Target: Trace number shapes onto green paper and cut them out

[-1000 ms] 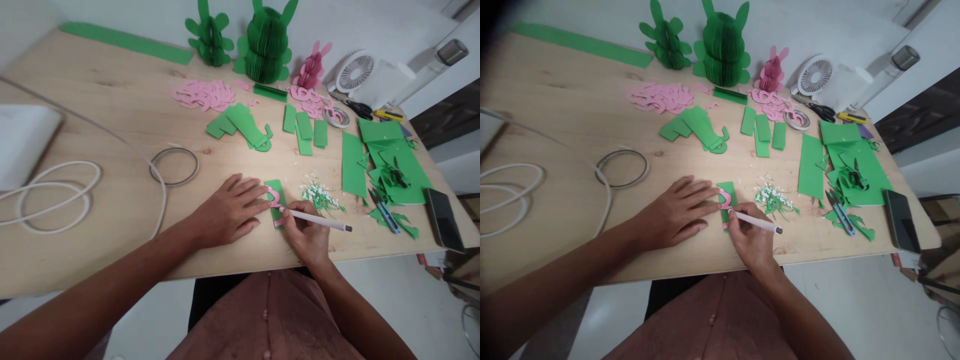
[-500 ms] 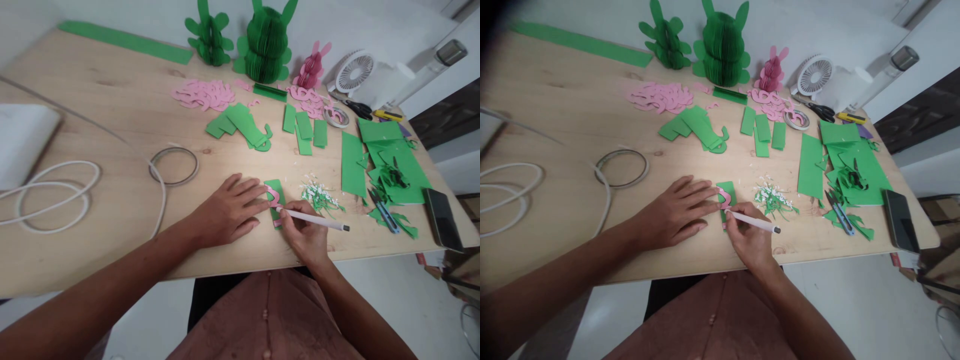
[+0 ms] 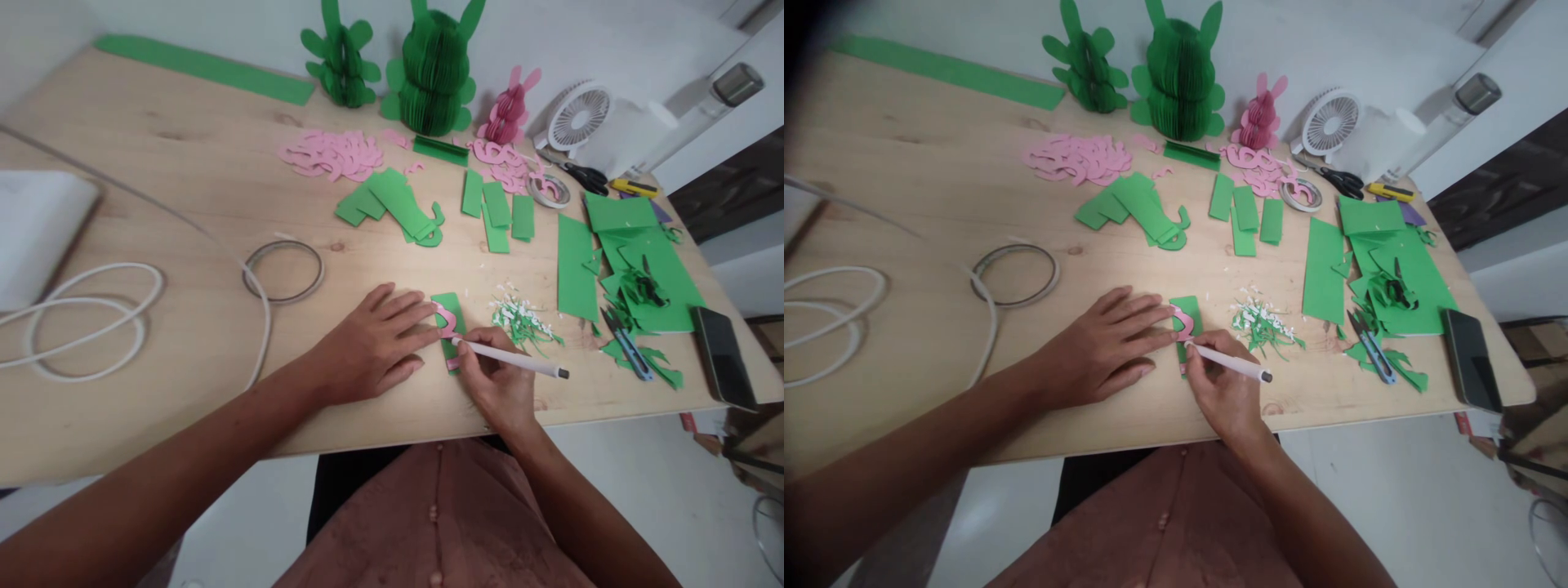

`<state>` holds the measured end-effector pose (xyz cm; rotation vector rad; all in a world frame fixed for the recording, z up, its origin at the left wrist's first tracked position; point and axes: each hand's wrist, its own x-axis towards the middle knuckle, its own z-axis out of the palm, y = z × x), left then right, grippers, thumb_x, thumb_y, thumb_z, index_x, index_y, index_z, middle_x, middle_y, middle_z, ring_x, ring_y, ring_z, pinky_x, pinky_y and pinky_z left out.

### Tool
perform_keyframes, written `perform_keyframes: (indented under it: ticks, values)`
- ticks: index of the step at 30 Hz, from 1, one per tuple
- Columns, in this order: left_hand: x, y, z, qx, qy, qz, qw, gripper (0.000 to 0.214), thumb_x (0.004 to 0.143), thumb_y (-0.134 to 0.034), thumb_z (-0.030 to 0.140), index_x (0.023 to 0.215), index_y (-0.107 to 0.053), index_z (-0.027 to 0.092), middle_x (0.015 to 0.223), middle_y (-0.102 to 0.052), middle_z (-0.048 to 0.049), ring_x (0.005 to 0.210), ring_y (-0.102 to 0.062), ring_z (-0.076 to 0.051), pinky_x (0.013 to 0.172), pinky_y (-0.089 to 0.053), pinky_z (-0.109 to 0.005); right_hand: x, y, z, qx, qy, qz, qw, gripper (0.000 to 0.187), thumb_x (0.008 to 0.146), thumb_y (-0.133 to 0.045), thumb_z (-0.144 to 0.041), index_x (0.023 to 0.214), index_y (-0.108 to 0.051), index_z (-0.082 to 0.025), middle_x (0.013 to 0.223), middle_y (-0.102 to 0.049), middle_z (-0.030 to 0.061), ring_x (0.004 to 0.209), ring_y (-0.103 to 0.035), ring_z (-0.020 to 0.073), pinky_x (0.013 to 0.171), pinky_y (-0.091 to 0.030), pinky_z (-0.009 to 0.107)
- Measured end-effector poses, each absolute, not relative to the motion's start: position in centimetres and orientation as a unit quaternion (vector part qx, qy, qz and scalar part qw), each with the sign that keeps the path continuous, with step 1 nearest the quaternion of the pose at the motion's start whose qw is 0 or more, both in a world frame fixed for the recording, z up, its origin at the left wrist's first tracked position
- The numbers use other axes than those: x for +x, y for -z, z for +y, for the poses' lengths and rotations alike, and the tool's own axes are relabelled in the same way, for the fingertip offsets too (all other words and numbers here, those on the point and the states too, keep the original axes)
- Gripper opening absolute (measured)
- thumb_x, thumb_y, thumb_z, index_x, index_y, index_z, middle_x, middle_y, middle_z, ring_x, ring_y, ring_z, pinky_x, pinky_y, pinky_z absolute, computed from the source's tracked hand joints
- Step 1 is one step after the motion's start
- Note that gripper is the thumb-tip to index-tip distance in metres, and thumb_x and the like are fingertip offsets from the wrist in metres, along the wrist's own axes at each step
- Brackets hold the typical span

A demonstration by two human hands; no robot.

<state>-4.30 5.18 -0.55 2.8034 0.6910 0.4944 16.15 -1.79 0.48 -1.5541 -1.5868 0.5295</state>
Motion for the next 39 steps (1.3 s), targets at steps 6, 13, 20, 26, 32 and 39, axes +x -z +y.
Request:
perform_keyframes:
  ticks: [6,13,20,26,32,39]
  values:
    - [-4.3,0.5,5.2,0.952,-0.162,0.235,0.107,0.038,0.095,-0.047,0.034,0.130,-0.056,0.024,0.146,-0.049,-0.0089,0.136,-0.039,-0.031,0.112,-0.025,-0.055,16.1,-0.6,-1.9,-0.629,-0.200,-0.622,0.421,0.007,0.086,-0.060,-0.022,0.079,-0.058,-0.022,0.066,-0.062,-0.0026,0.056,-0.057,0.0122,0.052,-0.045,0.025]
    - [-4.3,0.4,5.2,0.951,-0.167,0.237,0.110,0.036,0.094,-0.049,0.033,0.128,-0.057,0.024,0.145,-0.050,-0.0090,0.135,-0.040,-0.030,0.113,-0.025,-0.054,16.1,-0.4,-2.0,-0.631,-0.202,-0.613,0.429,0.007,0.087,-0.059,-0.022,0.079,-0.058,-0.022,0.067,-0.061,-0.0025,0.057,-0.056,0.0122,0.051,-0.044,0.025]
    - [-4.3,0.5,5.2,0.952,-0.165,0.236,0.108,0.036,0.094,-0.047,0.033,0.127,-0.057,0.024,0.145,-0.050,-0.0091,0.135,-0.040,-0.031,0.113,-0.025,-0.055,16.1,-0.3,-2.0,-0.637,-0.217,-0.600,0.434,0.008,0.086,-0.059,-0.022,0.078,-0.057,-0.022,0.065,-0.059,-0.0031,0.055,-0.055,0.0120,0.050,-0.043,0.025]
    - [-4.3,0.5,5.2,0.951,-0.169,0.235,0.109,0.035,0.094,-0.048,0.033,0.127,-0.058,0.024,0.145,-0.050,-0.0093,0.135,-0.040,-0.031,0.113,-0.025,-0.055,16.1,-1.0,-1.9,-0.632,-0.252,-0.557,0.477,0.010,0.084,-0.061,-0.023,0.075,-0.059,-0.021,0.065,-0.060,-0.0018,0.056,-0.056,0.0126,0.051,-0.046,0.025]
    - [-4.3,0.5,5.2,0.951,-0.165,0.236,0.111,0.035,0.095,-0.046,0.033,0.127,-0.057,0.024,0.145,-0.049,-0.0090,0.136,-0.039,-0.030,0.113,-0.024,-0.055,16.6,-0.8,-2.1,-0.616,-0.260,-0.584,0.460,0.007,0.089,-0.059,-0.026,0.092,-0.063,-0.022,0.082,-0.068,0.0016,0.073,-0.065,0.0162,0.064,-0.052,0.029]
    - [-4.3,0.6,5.2,0.952,-0.167,0.233,0.107,0.035,0.095,-0.046,0.033,0.128,-0.056,0.024,0.146,-0.048,-0.0085,0.136,-0.039,-0.031,0.113,-0.024,-0.055,17.5,-2.0,-2.5,-0.572,-0.146,-0.732,0.341,0.017,0.096,-0.051,-0.021,0.106,-0.065,-0.022,0.100,-0.074,0.0051,0.089,-0.068,0.0199,0.081,-0.050,0.035]
